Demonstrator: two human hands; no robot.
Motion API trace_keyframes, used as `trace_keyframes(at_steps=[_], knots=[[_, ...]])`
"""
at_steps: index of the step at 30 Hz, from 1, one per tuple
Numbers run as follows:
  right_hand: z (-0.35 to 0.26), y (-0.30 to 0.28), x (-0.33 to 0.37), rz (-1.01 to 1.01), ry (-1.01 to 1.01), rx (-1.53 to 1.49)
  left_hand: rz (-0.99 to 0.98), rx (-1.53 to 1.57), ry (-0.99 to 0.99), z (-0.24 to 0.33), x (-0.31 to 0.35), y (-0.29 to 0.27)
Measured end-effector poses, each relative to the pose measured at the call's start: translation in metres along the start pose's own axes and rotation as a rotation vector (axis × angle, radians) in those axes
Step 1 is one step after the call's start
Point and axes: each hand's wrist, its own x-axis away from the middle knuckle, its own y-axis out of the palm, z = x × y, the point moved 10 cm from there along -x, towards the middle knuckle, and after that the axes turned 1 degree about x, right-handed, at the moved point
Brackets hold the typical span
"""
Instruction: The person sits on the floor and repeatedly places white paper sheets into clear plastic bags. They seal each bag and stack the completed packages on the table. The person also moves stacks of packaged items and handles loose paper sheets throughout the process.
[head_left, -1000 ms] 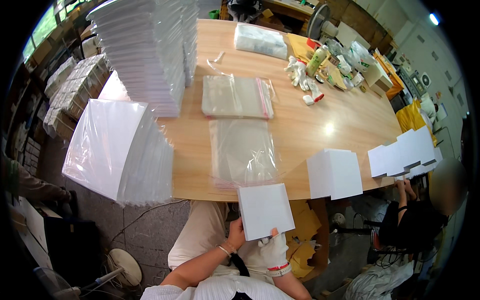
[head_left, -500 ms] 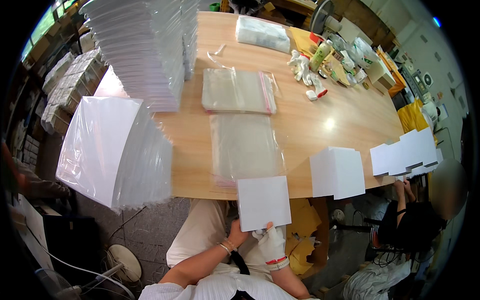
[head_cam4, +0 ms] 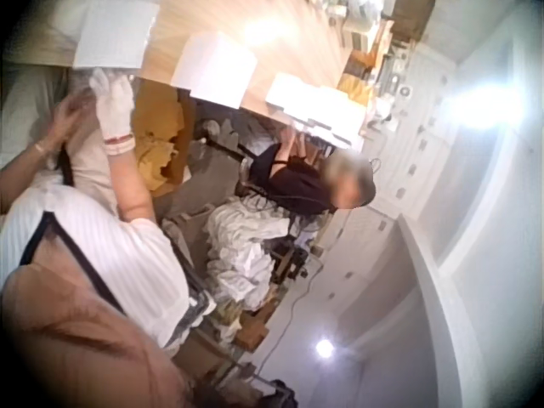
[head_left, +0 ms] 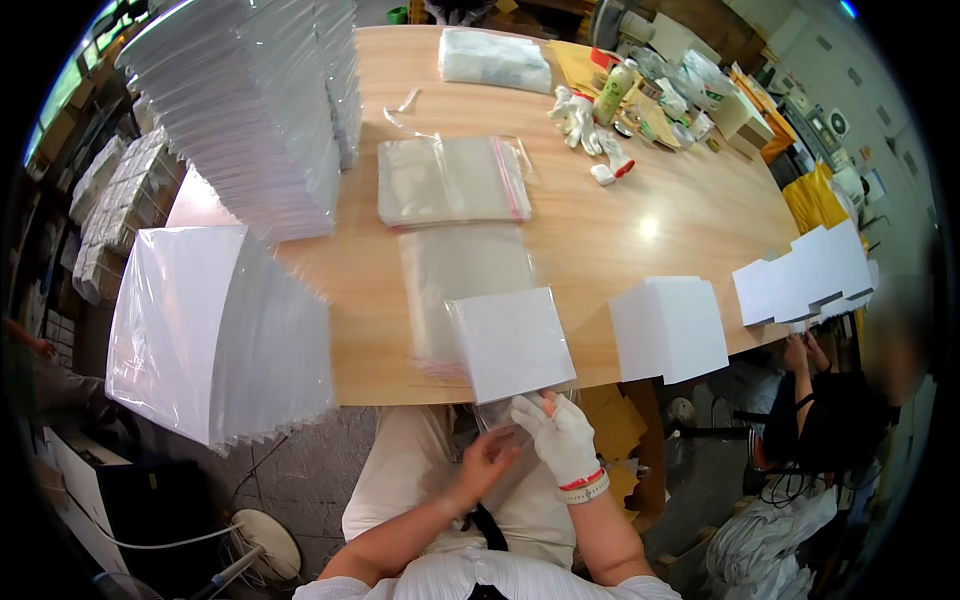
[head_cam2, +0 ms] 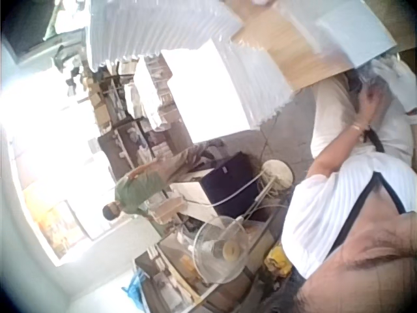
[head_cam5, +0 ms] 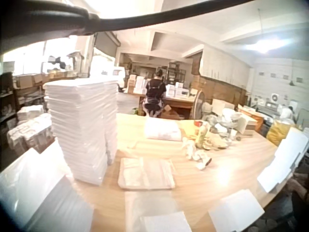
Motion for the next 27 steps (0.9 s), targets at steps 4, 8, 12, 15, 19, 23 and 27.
trace_keyframes(at_steps=[4,8,12,15,19,23,27], knots=[[0.007,-0.032,0.026,-0.061,0.232,0.549,0.029,-0.213,-0.024,0.052,0.001,-0.021],[-0.012,-0.004,0.034,-0.152,-0.117,1.141,-0.129,-0.472,0.104,0.054,0.001,-0.017],[-0.013,0.049,0.041,-0.255,-0.704,1.572,-0.108,-0.285,-0.106,0.036,0.011,-0.015],[0.007,0.053,0.036,-0.339,-0.654,1.639,-0.057,-0.156,-0.181,0.010,0.013,-0.024],[0.030,0.058,0.036,-0.529,-0.703,1.715,0.023,-0.191,-0.205,0.002,0.011,-0.034],[-0.008,0.042,0.073,-0.618,-1.076,1.575,0.092,0.185,-0.269,0.027,0.020,-0.022],[-0.091,-0.258,0.052,0.408,-0.385,2.117,-0.080,-0.130,-0.159,0.041,0.014,-0.046]])
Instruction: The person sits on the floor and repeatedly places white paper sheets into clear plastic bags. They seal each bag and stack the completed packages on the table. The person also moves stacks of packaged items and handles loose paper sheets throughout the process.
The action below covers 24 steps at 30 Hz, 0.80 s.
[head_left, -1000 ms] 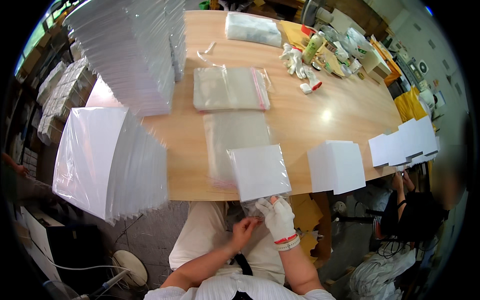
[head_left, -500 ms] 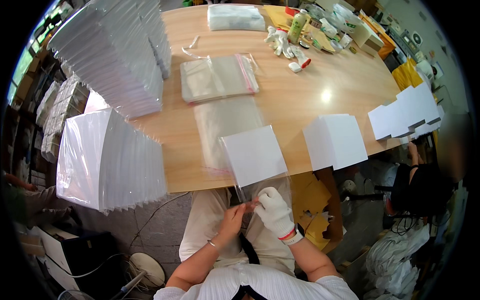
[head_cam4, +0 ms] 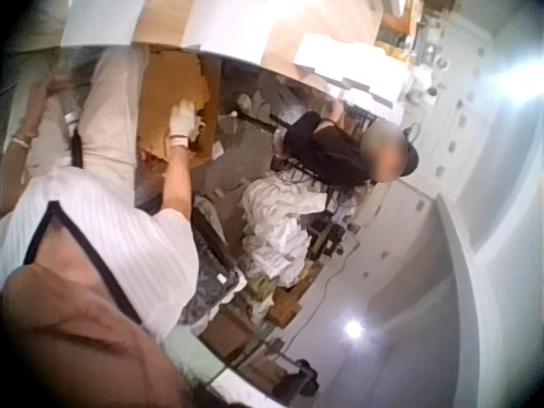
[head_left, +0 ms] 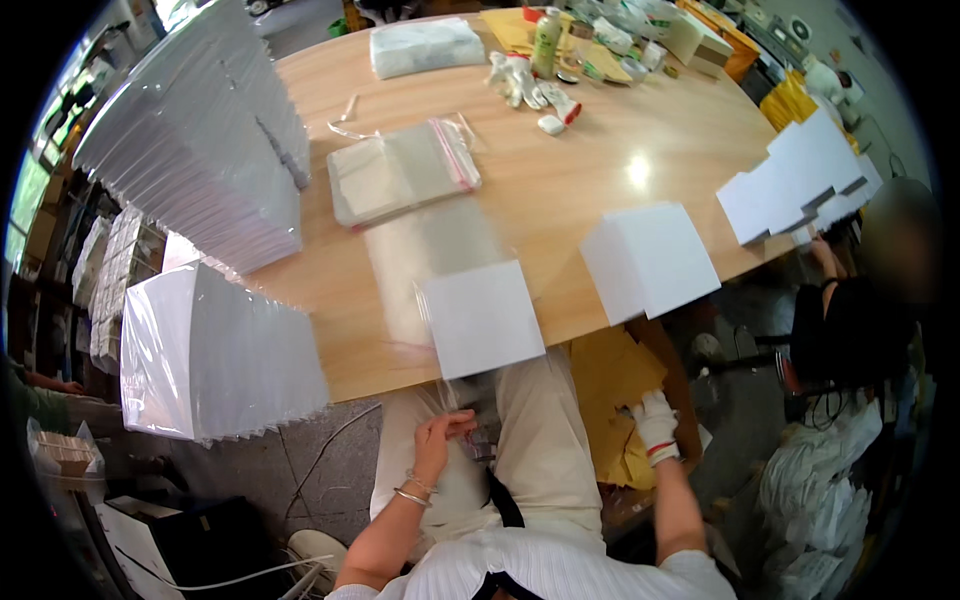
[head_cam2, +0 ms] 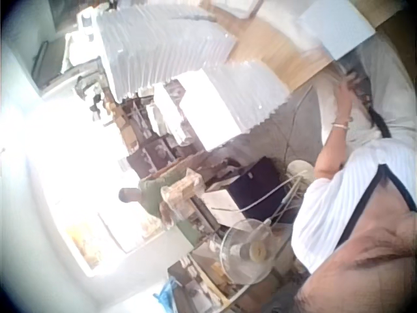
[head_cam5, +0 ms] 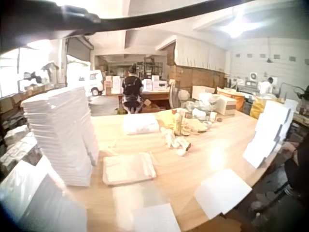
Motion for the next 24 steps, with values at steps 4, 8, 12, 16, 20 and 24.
trace_keyframes(at_steps=[4,8,12,16,20,24], knots=[[-0.031,0.036,0.009,-0.425,-0.148,-0.036,0.281,-0.785,0.615,0.065,0.010,-0.025],[-0.178,-0.092,-0.056,0.235,-0.309,-0.624,0.159,-1.424,1.233,0.119,0.022,0.040],[-0.253,-0.141,-0.031,0.394,-1.186,-0.386,-0.215,-1.390,1.314,0.118,0.021,0.050],[-0.246,-0.142,-0.037,0.285,-1.280,-0.429,-0.307,-1.236,1.261,0.121,0.016,0.043],[-0.234,-0.128,-0.063,0.102,-1.025,-0.539,-0.148,-1.124,1.027,0.122,-0.008,0.026],[-0.214,-0.072,-0.101,-0.259,-0.292,-0.812,0.098,-1.002,0.499,0.119,-0.051,0.011]])
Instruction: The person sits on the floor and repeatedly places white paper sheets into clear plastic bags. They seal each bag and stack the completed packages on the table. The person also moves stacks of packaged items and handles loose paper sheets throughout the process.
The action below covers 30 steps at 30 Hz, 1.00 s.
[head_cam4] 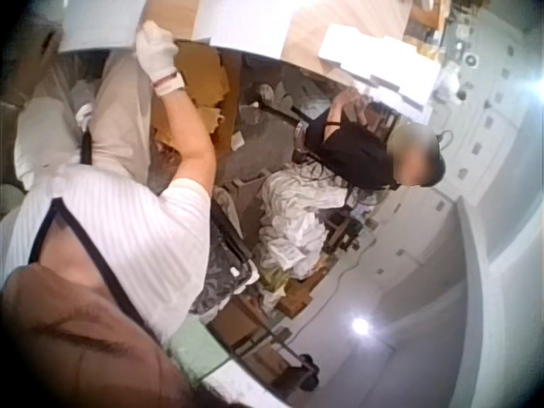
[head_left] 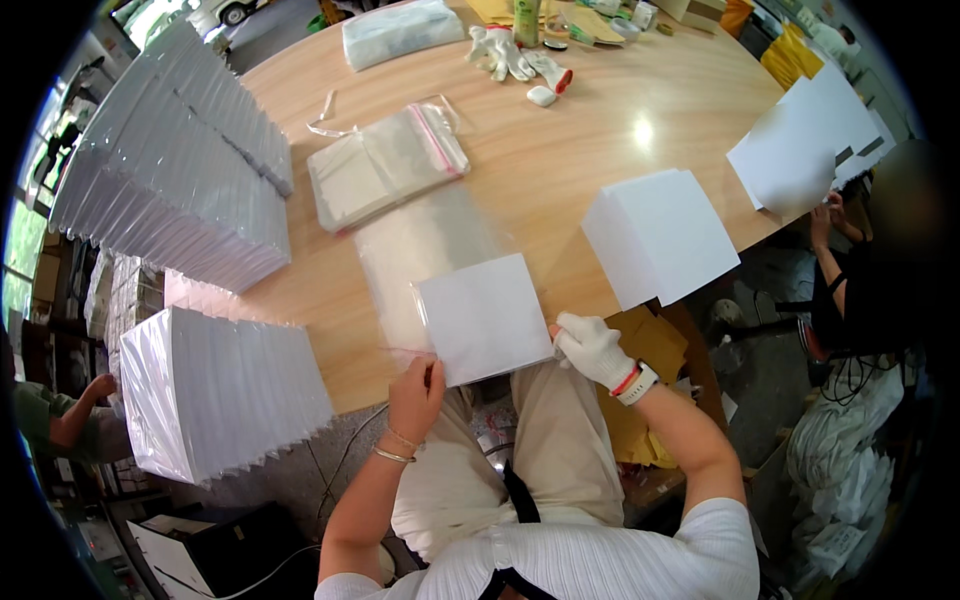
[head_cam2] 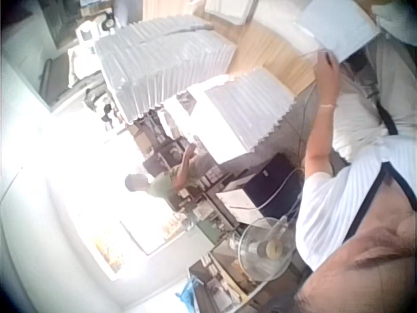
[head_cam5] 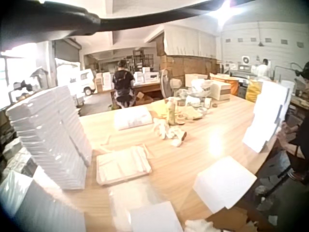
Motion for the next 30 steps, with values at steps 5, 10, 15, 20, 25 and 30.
trace_keyframes(at_steps=[5,10,15,20,25,30], knots=[[-0.017,0.000,-0.004,0.218,0.043,0.572,-0.017,-0.073,-0.186,-0.017,-0.010,-0.006],[-0.014,0.001,0.008,0.292,0.073,0.446,0.012,-0.018,-0.225,-0.036,-0.006,-0.012],[0.021,0.010,0.011,0.072,0.282,-0.225,0.108,-0.088,-0.037,-0.009,-0.015,-0.007],[-0.004,0.011,-0.015,-0.067,0.240,-0.389,-0.196,0.856,-0.652,-0.037,-0.004,0.015],[-0.057,-0.018,-0.017,0.049,-0.105,-0.044,-0.055,0.675,-0.362,-0.009,-0.023,-0.026],[-0.109,-0.029,0.011,0.153,-0.297,-0.582,0.134,0.301,0.090,0.119,-0.002,-0.119]])
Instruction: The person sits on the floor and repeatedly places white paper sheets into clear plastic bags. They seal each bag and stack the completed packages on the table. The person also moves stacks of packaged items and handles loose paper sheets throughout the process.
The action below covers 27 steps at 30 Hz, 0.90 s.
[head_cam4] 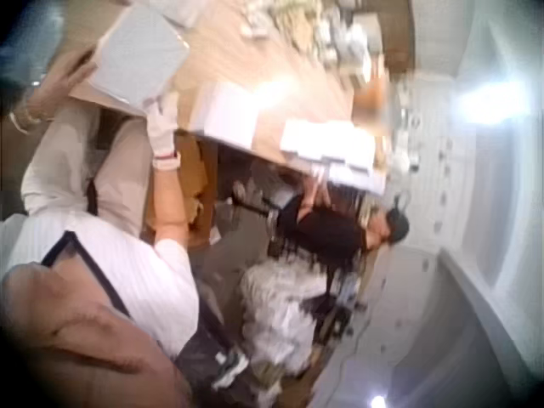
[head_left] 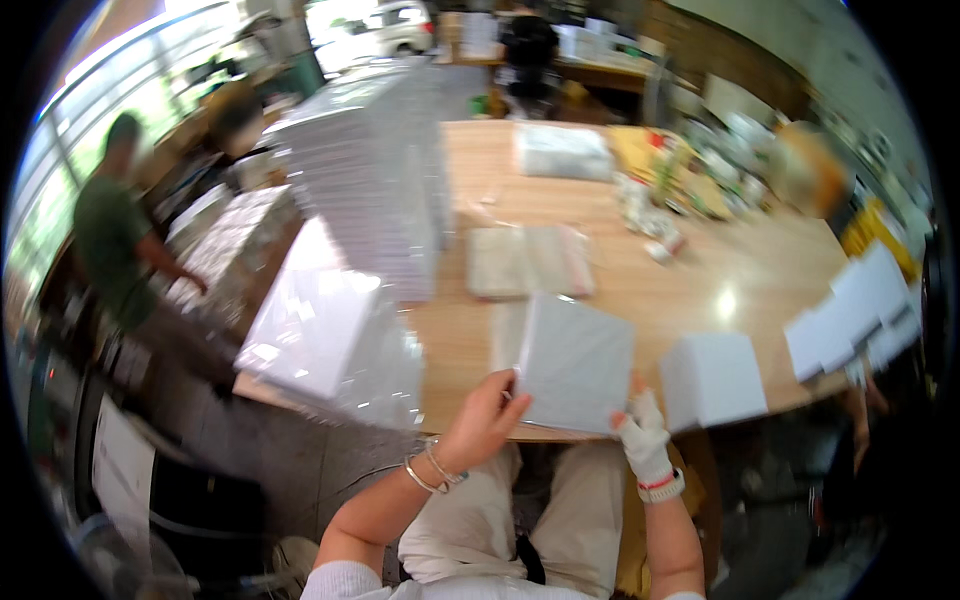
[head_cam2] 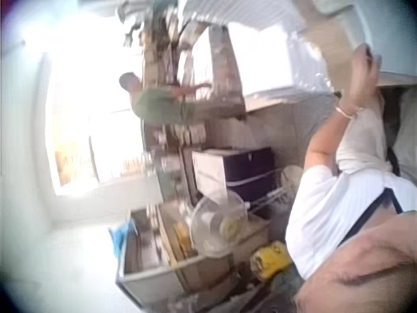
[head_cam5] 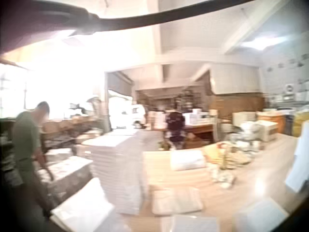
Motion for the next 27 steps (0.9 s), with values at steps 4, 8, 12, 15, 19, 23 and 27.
trace_keyframes(at_steps=[4,8,12,15,19,23,27], knots=[[-0.055,0.088,-0.012,-0.108,-0.196,-0.040,0.171,-0.277,0.160,0.079,0.048,-0.113],[-0.107,0.212,-0.034,-0.390,-0.063,-0.251,0.419,-0.362,0.094,0.086,0.061,-0.243],[-0.133,0.309,-0.039,-0.598,-0.051,-0.269,0.300,-0.489,-0.285,-0.037,0.081,-0.339],[-0.118,0.312,-0.051,-0.547,-0.051,-0.132,0.551,-0.174,0.013,-0.038,0.073,-0.326],[-0.123,0.322,-0.047,-0.588,-0.015,-0.057,0.406,-0.080,-0.200,-0.068,0.077,-0.328],[-0.105,0.265,-0.110,-0.096,-0.445,-0.058,0.826,0.193,-0.021,-0.068,0.097,-0.349],[-0.072,0.312,-0.134,-0.146,-0.134,-0.581,0.744,0.421,0.046,-0.095,0.099,-0.314]])
